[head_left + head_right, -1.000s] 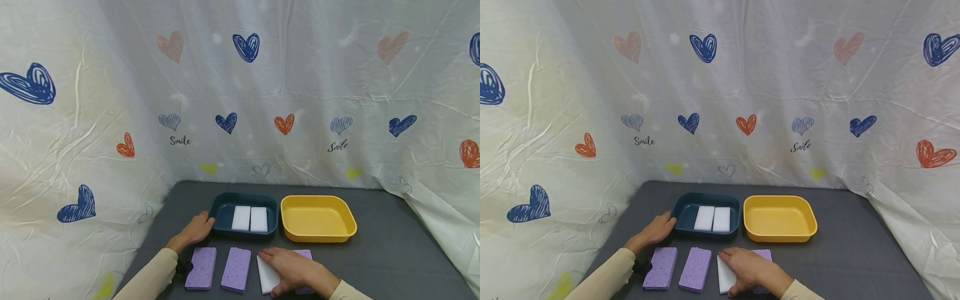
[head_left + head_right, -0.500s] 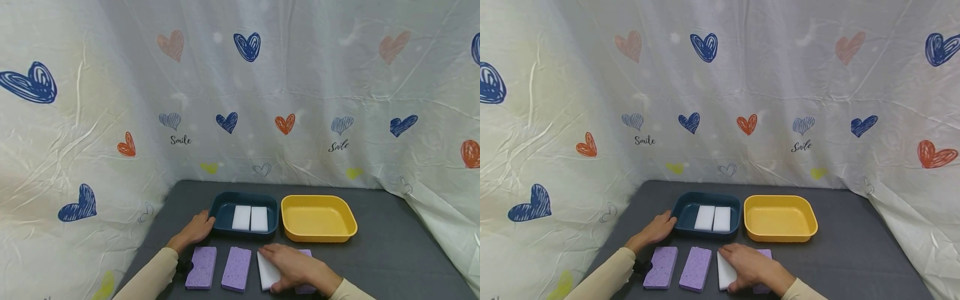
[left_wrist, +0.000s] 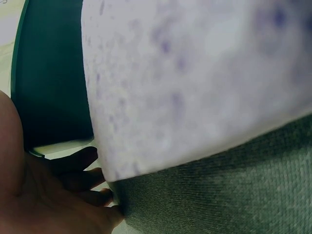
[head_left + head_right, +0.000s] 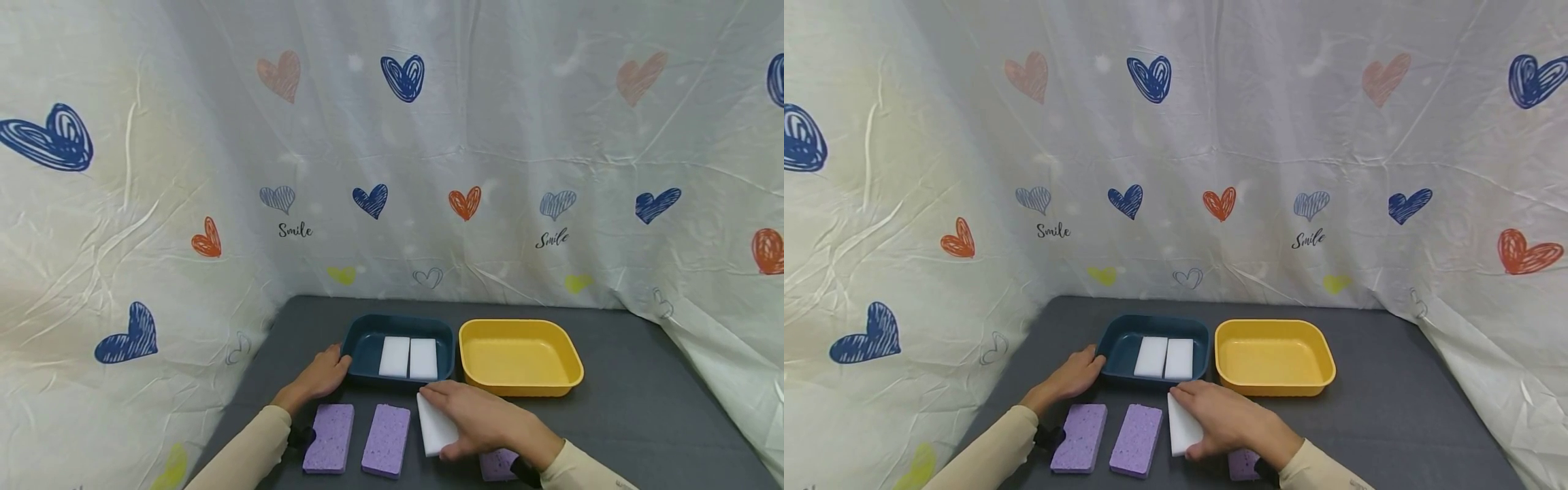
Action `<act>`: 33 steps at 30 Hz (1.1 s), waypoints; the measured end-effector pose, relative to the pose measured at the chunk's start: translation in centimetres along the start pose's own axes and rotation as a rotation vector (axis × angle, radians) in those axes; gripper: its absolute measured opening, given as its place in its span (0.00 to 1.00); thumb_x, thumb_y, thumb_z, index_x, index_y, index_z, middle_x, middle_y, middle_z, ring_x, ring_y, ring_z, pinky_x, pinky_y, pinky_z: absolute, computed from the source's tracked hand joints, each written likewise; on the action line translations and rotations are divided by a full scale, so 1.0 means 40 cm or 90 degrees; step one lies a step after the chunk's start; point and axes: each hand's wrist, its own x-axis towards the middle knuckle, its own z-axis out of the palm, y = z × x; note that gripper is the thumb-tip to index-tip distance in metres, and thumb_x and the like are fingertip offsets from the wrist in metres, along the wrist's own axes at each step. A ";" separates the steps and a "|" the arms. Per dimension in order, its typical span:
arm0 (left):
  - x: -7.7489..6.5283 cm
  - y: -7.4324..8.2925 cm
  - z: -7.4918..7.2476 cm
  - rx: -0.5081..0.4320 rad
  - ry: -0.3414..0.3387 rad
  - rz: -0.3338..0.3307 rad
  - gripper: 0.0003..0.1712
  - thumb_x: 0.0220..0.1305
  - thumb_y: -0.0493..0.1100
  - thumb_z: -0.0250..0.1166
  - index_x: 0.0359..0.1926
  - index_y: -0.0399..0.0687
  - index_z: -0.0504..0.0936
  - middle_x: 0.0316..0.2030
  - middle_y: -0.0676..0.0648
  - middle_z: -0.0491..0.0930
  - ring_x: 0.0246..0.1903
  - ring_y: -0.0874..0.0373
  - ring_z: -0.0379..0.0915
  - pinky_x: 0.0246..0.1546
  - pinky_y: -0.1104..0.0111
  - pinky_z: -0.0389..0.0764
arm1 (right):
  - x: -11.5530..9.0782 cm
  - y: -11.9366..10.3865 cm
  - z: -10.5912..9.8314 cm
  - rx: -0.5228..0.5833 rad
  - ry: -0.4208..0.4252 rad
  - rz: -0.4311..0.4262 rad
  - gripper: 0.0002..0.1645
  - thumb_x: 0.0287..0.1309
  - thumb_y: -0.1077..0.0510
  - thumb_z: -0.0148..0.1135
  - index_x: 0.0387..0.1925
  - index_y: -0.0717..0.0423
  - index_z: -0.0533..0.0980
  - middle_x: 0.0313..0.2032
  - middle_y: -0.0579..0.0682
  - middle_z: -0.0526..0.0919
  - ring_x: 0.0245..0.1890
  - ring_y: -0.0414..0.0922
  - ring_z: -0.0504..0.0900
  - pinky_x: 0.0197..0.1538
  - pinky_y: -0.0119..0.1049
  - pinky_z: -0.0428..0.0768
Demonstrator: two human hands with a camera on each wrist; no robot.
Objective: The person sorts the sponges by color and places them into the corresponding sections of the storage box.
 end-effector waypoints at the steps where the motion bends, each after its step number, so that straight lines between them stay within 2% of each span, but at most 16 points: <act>1: 0.001 -0.001 0.001 0.002 0.000 -0.002 0.38 0.83 0.49 0.46 0.78 0.21 0.65 0.77 0.20 0.64 0.79 0.21 0.57 0.78 0.29 0.57 | 0.002 0.000 -0.005 -0.002 0.005 -0.003 0.60 0.56 0.33 0.82 0.82 0.50 0.68 0.78 0.48 0.74 0.69 0.44 0.78 0.74 0.46 0.79; 6: 0.003 -0.003 0.004 0.010 -0.007 -0.012 0.35 0.85 0.46 0.47 0.79 0.22 0.63 0.78 0.23 0.64 0.80 0.24 0.57 0.80 0.32 0.58 | 0.015 0.003 -0.032 -0.010 0.024 -0.012 0.60 0.56 0.34 0.82 0.82 0.50 0.67 0.77 0.49 0.74 0.69 0.46 0.79 0.73 0.47 0.81; 15: 0.003 -0.005 0.006 0.009 -0.011 -0.016 0.35 0.86 0.47 0.47 0.79 0.24 0.64 0.78 0.24 0.65 0.80 0.25 0.58 0.79 0.31 0.59 | 0.041 0.003 -0.073 -0.038 0.062 -0.031 0.60 0.56 0.35 0.82 0.82 0.55 0.67 0.76 0.52 0.75 0.69 0.49 0.79 0.73 0.47 0.80; 23: 0.005 0.000 0.006 0.019 -0.002 -0.012 0.34 0.84 0.46 0.47 0.78 0.25 0.67 0.77 0.24 0.68 0.79 0.25 0.60 0.79 0.33 0.61 | 0.071 0.007 -0.109 -0.037 0.069 -0.032 0.59 0.58 0.36 0.80 0.82 0.57 0.67 0.78 0.53 0.73 0.71 0.50 0.78 0.74 0.47 0.79; 33: 0.002 0.000 0.003 0.001 0.005 0.000 0.38 0.81 0.49 0.47 0.76 0.21 0.67 0.75 0.19 0.66 0.78 0.20 0.58 0.77 0.28 0.59 | 0.113 0.020 -0.150 -0.023 0.075 -0.031 0.58 0.62 0.39 0.79 0.83 0.59 0.65 0.80 0.56 0.71 0.74 0.53 0.75 0.77 0.49 0.76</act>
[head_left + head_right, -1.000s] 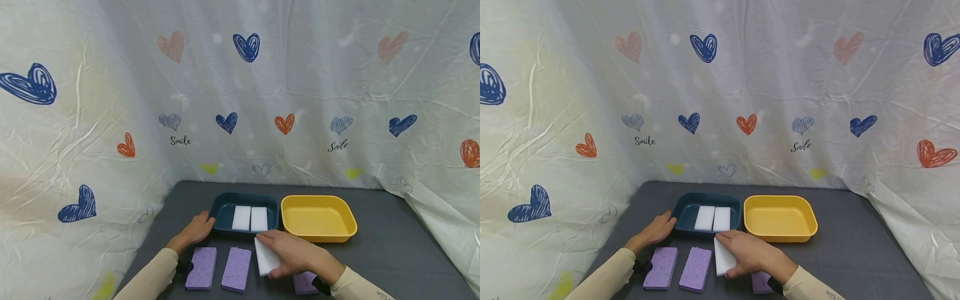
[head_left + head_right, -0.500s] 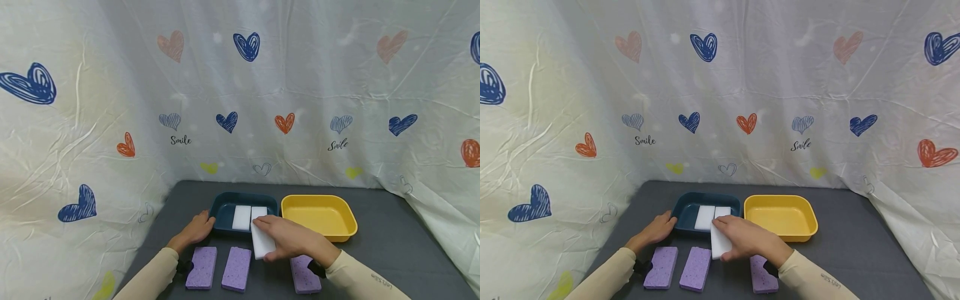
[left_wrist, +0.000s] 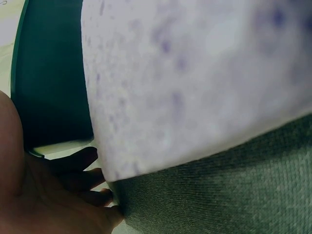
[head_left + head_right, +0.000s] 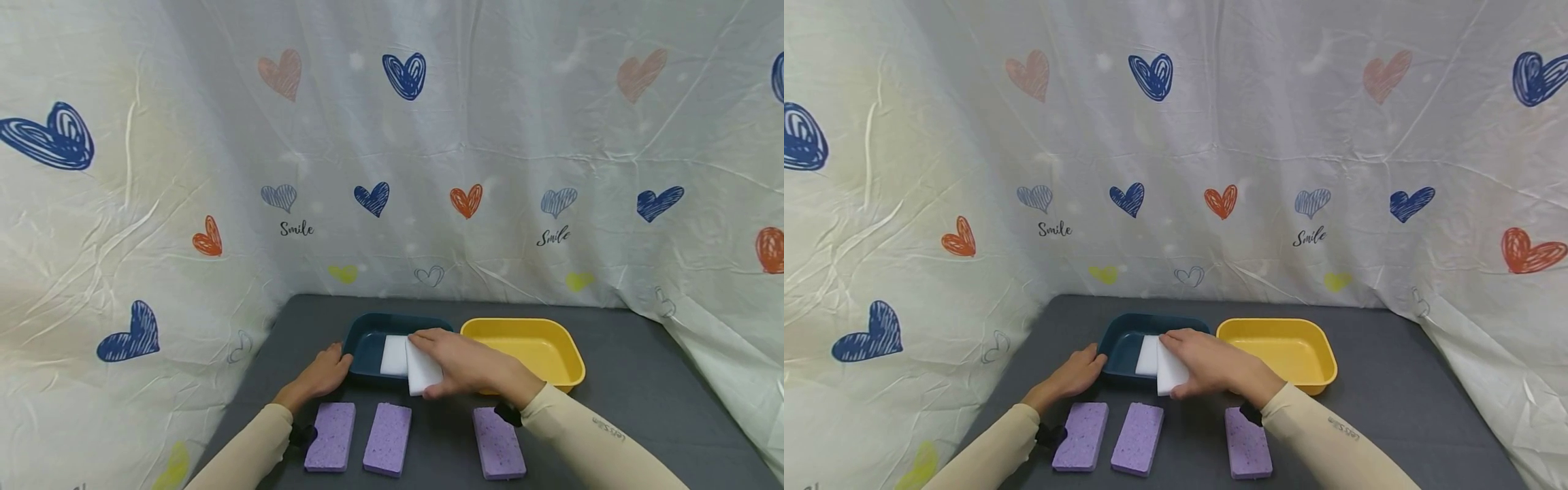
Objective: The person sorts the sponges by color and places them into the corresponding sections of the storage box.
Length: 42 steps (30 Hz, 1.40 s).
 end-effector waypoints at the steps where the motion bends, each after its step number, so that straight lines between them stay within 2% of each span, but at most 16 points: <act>1: 0.000 0.000 -0.001 0.001 -0.001 0.000 0.38 0.81 0.50 0.46 0.76 0.21 0.67 0.75 0.19 0.66 0.78 0.21 0.57 0.77 0.28 0.59 | 0.004 0.001 -0.003 0.003 0.001 0.001 0.57 0.62 0.39 0.79 0.83 0.59 0.65 0.80 0.56 0.71 0.74 0.53 0.75 0.77 0.49 0.76; 8: 0.009 -0.003 0.003 0.016 -0.013 -0.019 0.36 0.85 0.47 0.46 0.79 0.21 0.64 0.79 0.22 0.62 0.82 0.25 0.53 0.81 0.33 0.55 | 0.030 0.008 -0.013 0.010 0.008 0.015 0.57 0.62 0.39 0.78 0.83 0.58 0.64 0.80 0.56 0.71 0.72 0.54 0.76 0.75 0.51 0.79; 15: 0.008 -0.002 0.004 0.014 -0.018 -0.020 0.36 0.85 0.47 0.46 0.79 0.21 0.63 0.79 0.22 0.61 0.82 0.26 0.52 0.82 0.34 0.55 | 0.058 0.027 -0.011 0.024 0.018 0.028 0.57 0.62 0.39 0.78 0.84 0.56 0.64 0.80 0.56 0.70 0.71 0.55 0.76 0.75 0.53 0.79; 21: 0.006 -0.002 0.005 0.011 -0.012 -0.018 0.35 0.85 0.46 0.46 0.79 0.23 0.64 0.79 0.23 0.62 0.82 0.26 0.53 0.82 0.34 0.55 | 0.082 0.043 -0.006 0.030 0.022 0.036 0.58 0.63 0.39 0.78 0.83 0.58 0.64 0.80 0.58 0.70 0.72 0.56 0.76 0.75 0.53 0.79; 32: 0.003 -0.005 0.006 0.013 -0.002 -0.011 0.34 0.84 0.46 0.47 0.78 0.24 0.66 0.78 0.24 0.66 0.81 0.26 0.56 0.81 0.33 0.57 | 0.121 0.069 0.030 0.040 0.006 0.046 0.58 0.63 0.39 0.78 0.84 0.56 0.63 0.81 0.57 0.69 0.72 0.55 0.76 0.76 0.52 0.78; 42: 0.005 -0.005 0.006 0.018 -0.007 -0.017 0.35 0.84 0.46 0.46 0.79 0.23 0.65 0.79 0.23 0.64 0.82 0.26 0.54 0.81 0.34 0.56 | 0.138 0.081 0.061 0.057 -0.002 0.075 0.57 0.64 0.39 0.78 0.84 0.58 0.63 0.81 0.58 0.68 0.75 0.57 0.75 0.79 0.54 0.74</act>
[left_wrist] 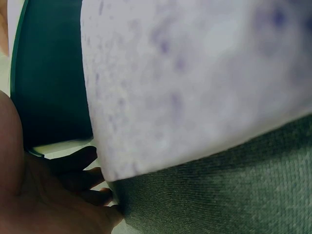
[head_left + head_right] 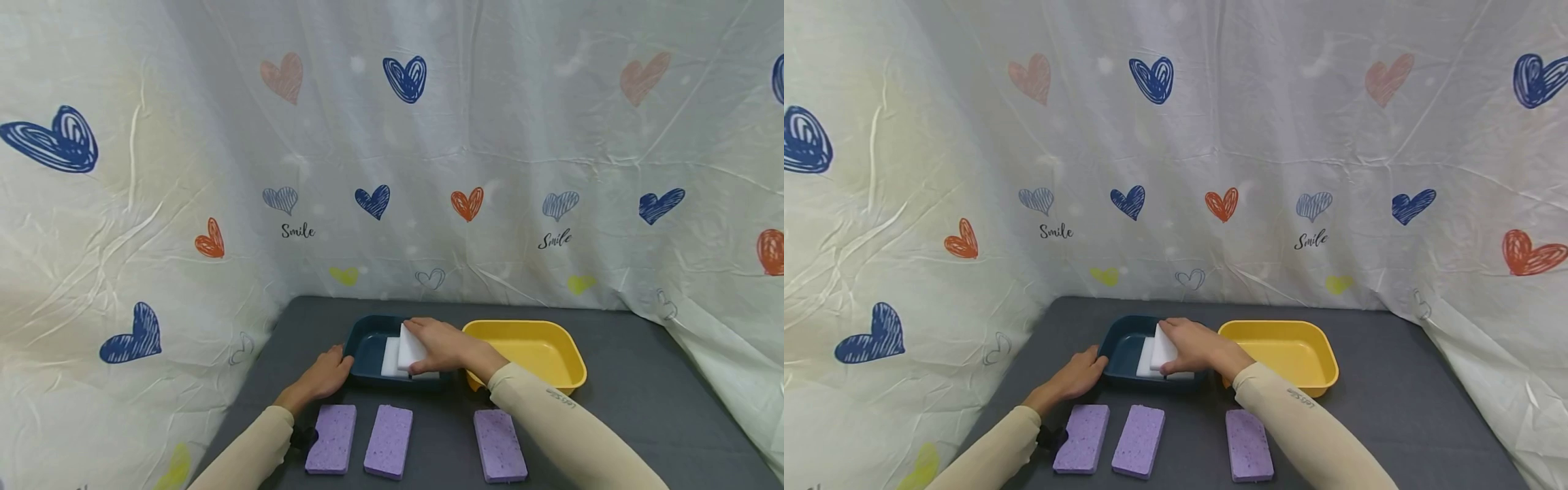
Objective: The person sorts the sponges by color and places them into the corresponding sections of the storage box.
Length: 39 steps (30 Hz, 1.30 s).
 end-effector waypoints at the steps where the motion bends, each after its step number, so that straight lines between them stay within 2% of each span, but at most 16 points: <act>1: 0.000 0.001 0.000 -0.001 0.000 -0.001 0.35 0.85 0.46 0.46 0.79 0.24 0.65 0.79 0.23 0.64 0.82 0.26 0.54 0.81 0.34 0.55 | 0.002 0.002 0.003 0.001 -0.001 0.004 0.57 0.64 0.39 0.78 0.84 0.58 0.63 0.81 0.58 0.68 0.75 0.57 0.74 0.79 0.55 0.73; 7: 0.003 0.000 0.001 0.000 0.004 -0.002 0.35 0.85 0.47 0.47 0.79 0.24 0.65 0.78 0.23 0.64 0.81 0.26 0.56 0.81 0.34 0.57 | 0.011 0.017 0.025 0.001 -0.005 0.021 0.57 0.64 0.39 0.78 0.84 0.58 0.63 0.81 0.58 0.69 0.75 0.57 0.75 0.79 0.54 0.73; 13: 0.001 0.000 0.002 -0.005 0.007 0.004 0.33 0.84 0.45 0.47 0.78 0.25 0.67 0.78 0.24 0.66 0.80 0.26 0.59 0.80 0.33 0.60 | 0.019 0.024 0.046 -0.019 -0.009 0.014 0.55 0.65 0.41 0.77 0.83 0.60 0.64 0.80 0.59 0.71 0.75 0.56 0.76 0.79 0.53 0.73; 21: 0.001 0.000 0.000 -0.005 0.005 0.002 0.34 0.85 0.45 0.47 0.79 0.25 0.66 0.78 0.23 0.64 0.81 0.25 0.56 0.80 0.33 0.57 | 0.028 0.028 0.061 -0.019 -0.006 0.002 0.55 0.65 0.41 0.78 0.82 0.61 0.65 0.79 0.59 0.72 0.74 0.56 0.77 0.78 0.52 0.74; 29: -0.004 0.004 -0.001 -0.007 0.011 0.007 0.31 0.84 0.44 0.48 0.77 0.28 0.70 0.75 0.26 0.71 0.77 0.25 0.63 0.77 0.32 0.63 | 0.037 0.039 0.080 -0.018 -0.002 -0.007 0.54 0.65 0.41 0.78 0.81 0.61 0.66 0.79 0.59 0.73 0.73 0.56 0.78 0.78 0.52 0.75; 35: -0.009 0.008 -0.003 -0.014 0.005 0.001 0.33 0.84 0.45 0.48 0.78 0.26 0.67 0.78 0.25 0.67 0.81 0.26 0.57 0.80 0.32 0.58 | 0.042 0.050 0.091 -0.023 -0.006 -0.001 0.53 0.66 0.42 0.78 0.81 0.62 0.67 0.78 0.60 0.73 0.74 0.56 0.77 0.78 0.52 0.74; 39: -0.007 0.005 -0.002 -0.016 0.004 0.007 0.32 0.85 0.45 0.48 0.78 0.27 0.68 0.77 0.25 0.68 0.80 0.26 0.58 0.79 0.32 0.59 | 0.038 0.053 0.091 -0.009 -0.005 -0.004 0.53 0.65 0.43 0.78 0.80 0.65 0.67 0.78 0.62 0.73 0.74 0.59 0.77 0.78 0.55 0.74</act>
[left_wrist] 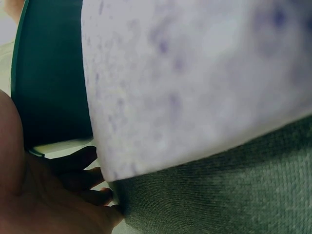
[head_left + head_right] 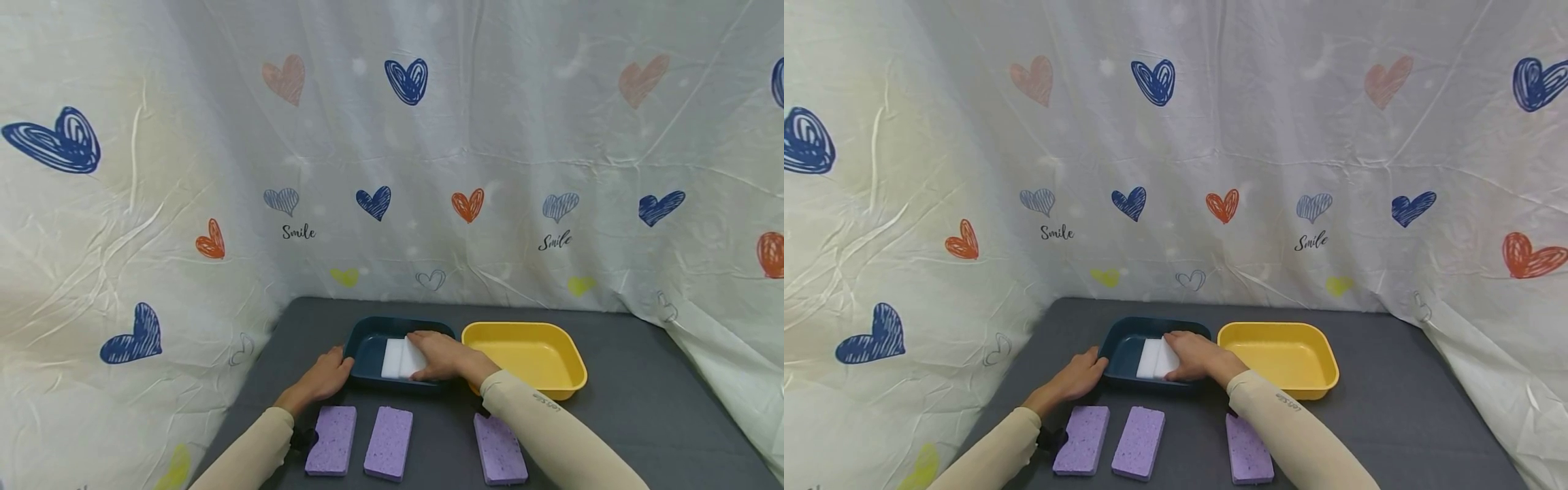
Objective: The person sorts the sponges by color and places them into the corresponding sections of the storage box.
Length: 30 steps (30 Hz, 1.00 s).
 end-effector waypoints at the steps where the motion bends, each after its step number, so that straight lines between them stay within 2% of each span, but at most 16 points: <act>1: 0.000 0.000 0.000 -0.002 0.000 0.001 0.32 0.85 0.44 0.48 0.78 0.26 0.68 0.77 0.25 0.68 0.80 0.26 0.58 0.80 0.32 0.59 | -0.002 0.000 -0.001 0.005 0.001 -0.002 0.53 0.65 0.44 0.78 0.80 0.65 0.67 0.78 0.62 0.73 0.74 0.59 0.77 0.78 0.55 0.74; 3: 0.000 -0.001 -0.001 -0.006 -0.001 0.003 0.33 0.85 0.44 0.48 0.78 0.26 0.67 0.78 0.25 0.67 0.81 0.26 0.57 0.80 0.32 0.58 | 0.010 0.030 0.023 -0.007 0.017 -0.025 0.54 0.66 0.40 0.77 0.81 0.64 0.66 0.78 0.61 0.73 0.73 0.58 0.77 0.78 0.53 0.75; 8: -0.002 0.002 -0.002 -0.010 0.006 0.008 0.35 0.82 0.46 0.48 0.77 0.23 0.67 0.77 0.22 0.67 0.80 0.23 0.56 0.78 0.28 0.55 | 0.011 0.030 0.024 -0.001 0.023 -0.024 0.54 0.66 0.39 0.77 0.81 0.64 0.66 0.78 0.61 0.74 0.73 0.57 0.78 0.78 0.53 0.74; 9: -0.003 0.002 -0.002 -0.010 0.007 0.008 0.36 0.82 0.46 0.48 0.77 0.23 0.67 0.76 0.21 0.67 0.80 0.22 0.57 0.78 0.28 0.55 | 0.003 0.009 0.008 0.011 0.015 -0.011 0.53 0.65 0.42 0.78 0.80 0.65 0.67 0.77 0.62 0.74 0.72 0.58 0.78 0.78 0.55 0.75; 15: -0.001 -0.002 -0.001 -0.004 0.002 0.000 0.35 0.84 0.46 0.47 0.78 0.23 0.66 0.77 0.23 0.66 0.79 0.24 0.58 0.79 0.31 0.58 | 0.004 0.003 0.011 0.001 0.011 -0.003 0.53 0.64 0.43 0.79 0.80 0.63 0.68 0.77 0.60 0.74 0.72 0.57 0.78 0.78 0.53 0.75; 19: 0.002 -0.003 0.001 0.004 0.003 -0.004 0.33 0.85 0.45 0.48 0.78 0.25 0.68 0.76 0.25 0.69 0.78 0.27 0.63 0.78 0.33 0.63 | 0.001 0.003 0.009 -0.007 0.011 0.001 0.53 0.64 0.41 0.78 0.80 0.62 0.68 0.78 0.59 0.74 0.73 0.56 0.78 0.78 0.52 0.74; 30: 0.003 -0.006 0.002 0.004 0.007 0.008 0.31 0.84 0.44 0.49 0.77 0.27 0.70 0.74 0.28 0.73 0.75 0.29 0.68 0.75 0.33 0.67 | -0.005 0.008 0.003 0.002 0.008 0.008 0.54 0.67 0.36 0.74 0.82 0.61 0.66 0.80 0.58 0.72 0.76 0.55 0.75 0.80 0.53 0.72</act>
